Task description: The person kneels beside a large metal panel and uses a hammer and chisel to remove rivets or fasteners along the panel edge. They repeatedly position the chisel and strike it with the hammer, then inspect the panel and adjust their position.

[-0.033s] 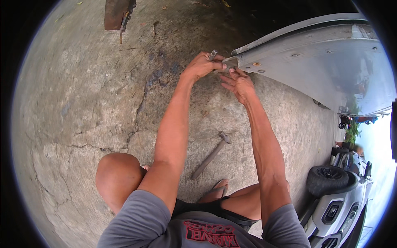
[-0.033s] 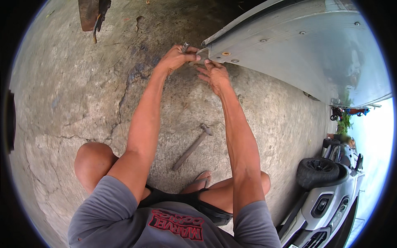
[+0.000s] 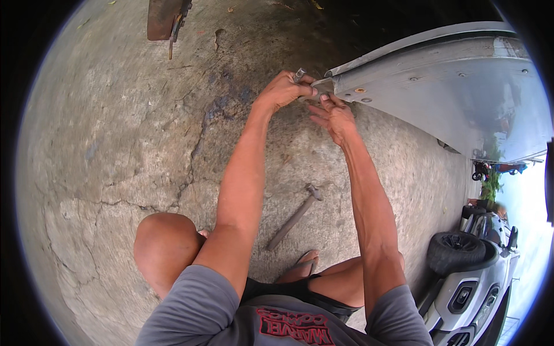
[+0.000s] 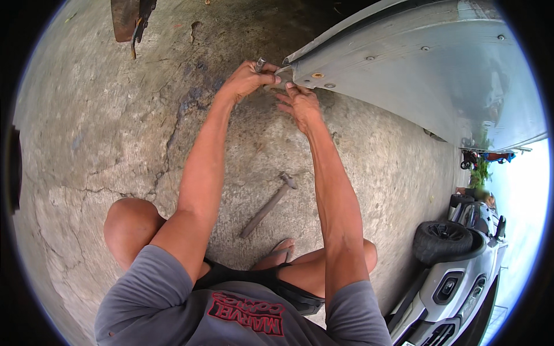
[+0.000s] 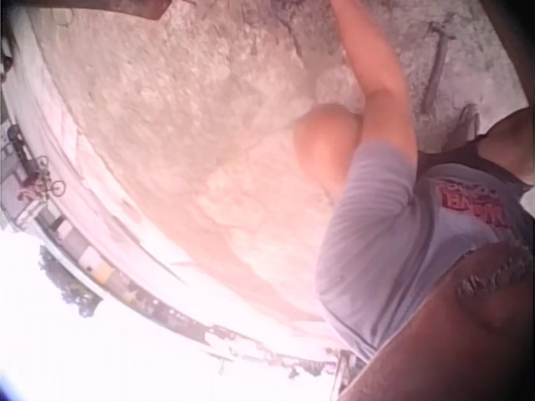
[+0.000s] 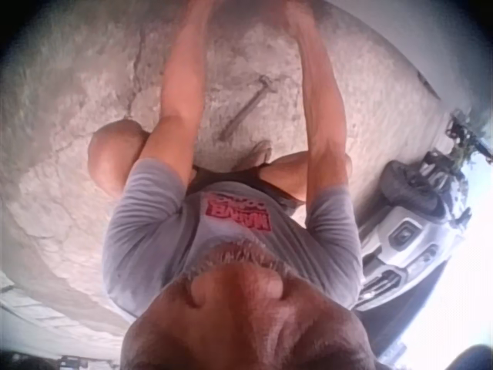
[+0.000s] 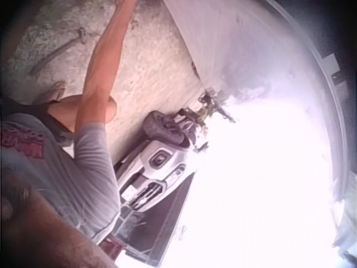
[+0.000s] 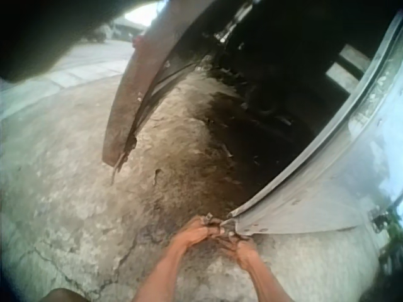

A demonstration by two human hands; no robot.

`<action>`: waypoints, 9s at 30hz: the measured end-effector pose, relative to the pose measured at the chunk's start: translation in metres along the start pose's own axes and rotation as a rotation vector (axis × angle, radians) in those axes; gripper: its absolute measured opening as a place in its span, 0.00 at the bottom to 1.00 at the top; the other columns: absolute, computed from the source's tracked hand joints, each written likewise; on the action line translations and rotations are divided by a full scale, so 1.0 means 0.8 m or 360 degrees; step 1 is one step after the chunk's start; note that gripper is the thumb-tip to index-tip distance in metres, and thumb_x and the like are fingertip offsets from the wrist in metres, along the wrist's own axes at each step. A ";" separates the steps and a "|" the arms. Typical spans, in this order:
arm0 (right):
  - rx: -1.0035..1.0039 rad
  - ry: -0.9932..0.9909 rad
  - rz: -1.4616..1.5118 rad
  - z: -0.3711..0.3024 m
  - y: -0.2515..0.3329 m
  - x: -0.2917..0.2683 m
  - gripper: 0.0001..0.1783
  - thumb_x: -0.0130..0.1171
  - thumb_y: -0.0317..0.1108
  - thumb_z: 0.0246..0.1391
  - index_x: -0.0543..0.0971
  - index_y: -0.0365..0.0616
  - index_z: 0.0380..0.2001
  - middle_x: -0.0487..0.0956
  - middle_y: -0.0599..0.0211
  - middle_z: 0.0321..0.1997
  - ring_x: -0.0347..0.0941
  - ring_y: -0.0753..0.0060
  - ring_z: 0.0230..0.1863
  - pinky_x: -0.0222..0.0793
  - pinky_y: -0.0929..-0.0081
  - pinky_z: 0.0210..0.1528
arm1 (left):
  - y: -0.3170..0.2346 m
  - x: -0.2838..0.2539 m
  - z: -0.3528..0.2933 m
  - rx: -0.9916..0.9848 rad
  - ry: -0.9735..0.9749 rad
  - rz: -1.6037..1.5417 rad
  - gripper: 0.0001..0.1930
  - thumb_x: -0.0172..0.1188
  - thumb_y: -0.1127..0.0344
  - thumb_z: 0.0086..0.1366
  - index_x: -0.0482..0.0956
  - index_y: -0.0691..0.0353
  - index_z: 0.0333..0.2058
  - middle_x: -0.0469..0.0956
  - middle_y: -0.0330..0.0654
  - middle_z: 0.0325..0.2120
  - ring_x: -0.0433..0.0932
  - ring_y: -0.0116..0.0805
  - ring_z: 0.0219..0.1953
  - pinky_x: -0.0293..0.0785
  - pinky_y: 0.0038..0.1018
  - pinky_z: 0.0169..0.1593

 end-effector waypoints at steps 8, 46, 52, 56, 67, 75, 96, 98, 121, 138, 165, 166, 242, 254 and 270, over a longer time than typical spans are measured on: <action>-0.0173 0.0034 0.0070 -0.004 0.004 0.033 0.31 0.50 0.42 0.75 0.59 0.36 0.73 0.70 0.50 0.68 0.76 0.52 0.62 0.78 0.58 0.57 | -0.036 -0.014 0.006 0.0144 -0.0122 0.0285 0.23 0.71 0.59 0.53 0.89 0.56 0.49 0.87 0.44 0.38 0.83 0.36 0.42 0.74 0.32 0.50; -0.0485 -0.0581 -0.0552 0.002 -0.024 -0.108 0.27 0.52 0.43 0.70 0.74 0.40 0.66 0.79 0.43 0.61 0.74 0.44 0.64 0.68 0.57 0.65 | 0.037 0.120 0.045 0.0843 -0.0684 0.0134 0.21 0.70 0.66 0.66 0.78 0.65 0.54 0.82 0.40 0.48 0.77 0.33 0.50 0.71 0.31 0.55; -0.0568 -0.0568 -0.0391 0.008 -0.032 -0.113 0.26 0.55 0.41 0.67 0.76 0.39 0.63 0.79 0.42 0.62 0.73 0.41 0.66 0.68 0.56 0.65 | 0.023 0.128 0.038 0.0300 -0.0834 0.0294 0.20 0.70 0.66 0.66 0.78 0.67 0.53 0.82 0.40 0.46 0.77 0.32 0.47 0.72 0.32 0.53; -0.0868 -0.0656 -0.0292 0.011 -0.025 -0.101 0.24 0.55 0.40 0.67 0.78 0.37 0.60 0.79 0.41 0.61 0.74 0.40 0.64 0.70 0.55 0.64 | 0.021 0.113 0.045 0.0961 -0.0686 0.0508 0.11 0.70 0.69 0.64 0.82 0.65 0.44 0.83 0.36 0.33 0.73 0.26 0.28 0.67 0.29 0.33; -0.0815 -0.0543 -0.0308 0.008 -0.006 -0.100 0.19 0.57 0.38 0.66 0.81 0.39 0.54 0.83 0.41 0.54 0.78 0.40 0.57 0.72 0.54 0.56 | 0.010 0.113 0.027 0.0451 -0.0600 0.0543 0.03 0.67 0.70 0.62 0.82 0.60 0.32 0.71 0.30 0.19 0.63 0.25 0.18 0.56 0.30 0.24; -0.0903 -0.0476 -0.0224 0.007 0.001 -0.101 0.20 0.55 0.40 0.68 0.80 0.36 0.54 0.82 0.38 0.52 0.78 0.39 0.57 0.71 0.54 0.56 | 0.003 0.112 0.022 0.0415 -0.0456 0.0581 0.07 0.67 0.66 0.65 0.77 0.57 0.30 0.67 0.30 0.18 0.62 0.25 0.19 0.57 0.30 0.24; -0.1006 -0.0450 -0.0393 0.015 -0.020 -0.096 0.19 0.52 0.32 0.65 0.79 0.39 0.56 0.80 0.37 0.55 0.75 0.33 0.57 0.71 0.49 0.57 | 0.013 0.111 0.030 0.0419 -0.0571 0.0575 0.13 0.74 0.59 0.64 0.78 0.56 0.30 0.68 0.29 0.16 0.62 0.22 0.16 0.56 0.27 0.22; -0.1000 -0.0414 -0.0376 0.012 -0.021 -0.099 0.19 0.51 0.32 0.65 0.78 0.40 0.56 0.80 0.37 0.54 0.75 0.33 0.57 0.71 0.49 0.57 | 0.010 0.116 0.029 0.0440 -0.0583 0.0653 0.13 0.74 0.58 0.63 0.80 0.59 0.32 0.70 0.29 0.18 0.63 0.22 0.18 0.58 0.27 0.24; -0.0230 -0.0388 -0.1112 -0.022 -0.114 -0.138 0.26 0.60 0.46 0.65 0.80 0.37 0.56 0.78 0.44 0.62 0.75 0.49 0.64 0.72 0.52 0.67 | -0.002 0.107 0.042 0.0559 -0.0493 0.1205 0.21 0.69 0.56 0.67 0.81 0.66 0.49 0.83 0.39 0.39 0.76 0.31 0.38 0.73 0.31 0.45; 0.0638 -0.0280 -0.1387 -0.212 -0.347 -0.090 0.32 0.68 0.57 0.52 0.84 0.34 0.42 0.85 0.41 0.42 0.84 0.44 0.48 0.80 0.53 0.51 | 0.072 0.101 0.041 0.0433 -0.0158 0.0397 0.44 0.77 0.52 0.60 0.65 0.61 0.69 0.74 0.52 0.63 0.72 0.47 0.65 0.67 0.43 0.66; -0.0609 -0.0053 -0.2726 -0.139 -0.034 -0.208 0.26 0.56 0.63 0.67 0.78 0.49 0.42 0.83 0.61 0.27 0.81 0.66 0.26 0.79 0.63 0.32 | 0.099 0.079 0.024 0.0275 -0.0426 0.0249 0.26 0.75 0.47 0.61 0.84 0.57 0.51 0.82 0.35 0.27 0.77 0.26 0.32 0.74 0.33 0.45; -0.0763 -0.0095 -0.2694 -0.141 -0.032 -0.213 0.28 0.56 0.65 0.66 0.77 0.49 0.41 0.83 0.61 0.26 0.81 0.65 0.26 0.79 0.63 0.32 | 0.099 0.089 0.027 0.0418 -0.0421 0.0349 0.26 0.74 0.46 0.62 0.84 0.56 0.53 0.85 0.37 0.31 0.80 0.28 0.37 0.75 0.36 0.50; -0.0622 -0.0024 -0.1759 -0.102 -0.142 -0.257 0.38 0.60 0.75 0.56 0.82 0.44 0.29 0.76 0.66 0.13 0.77 0.67 0.17 0.71 0.63 0.20 | 0.069 0.084 -0.012 -0.0041 -0.0521 0.1039 0.30 0.74 0.46 0.61 0.82 0.58 0.56 0.85 0.49 0.49 0.80 0.45 0.57 0.69 0.43 0.67; 0.0088 -0.0273 -0.1096 -0.236 -0.312 -0.257 0.38 0.64 0.65 0.59 0.78 0.33 0.24 0.73 0.55 0.16 0.70 0.64 0.20 0.67 0.60 0.26 | 0.012 0.103 0.010 0.0373 -0.0505 -0.0015 0.12 0.73 0.58 0.66 0.79 0.57 0.34 0.71 0.30 0.15 0.64 0.21 0.15 0.61 0.25 0.21; 0.0279 -0.0401 -0.0780 -0.291 -0.343 -0.248 0.40 0.58 0.65 0.65 0.76 0.32 0.23 0.67 0.64 0.17 0.62 0.75 0.24 0.62 0.65 0.26 | 0.000 0.107 0.025 0.0219 -0.0393 -0.0124 0.14 0.74 0.64 0.63 0.83 0.64 0.41 0.80 0.35 0.26 0.69 0.23 0.22 0.66 0.28 0.28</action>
Point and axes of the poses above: each hand's wrist, its own z-axis towards the middle knuckle, its own x-axis out of the palm, y = z × x, the point moved 1 cm from there along z, towards the middle knuckle
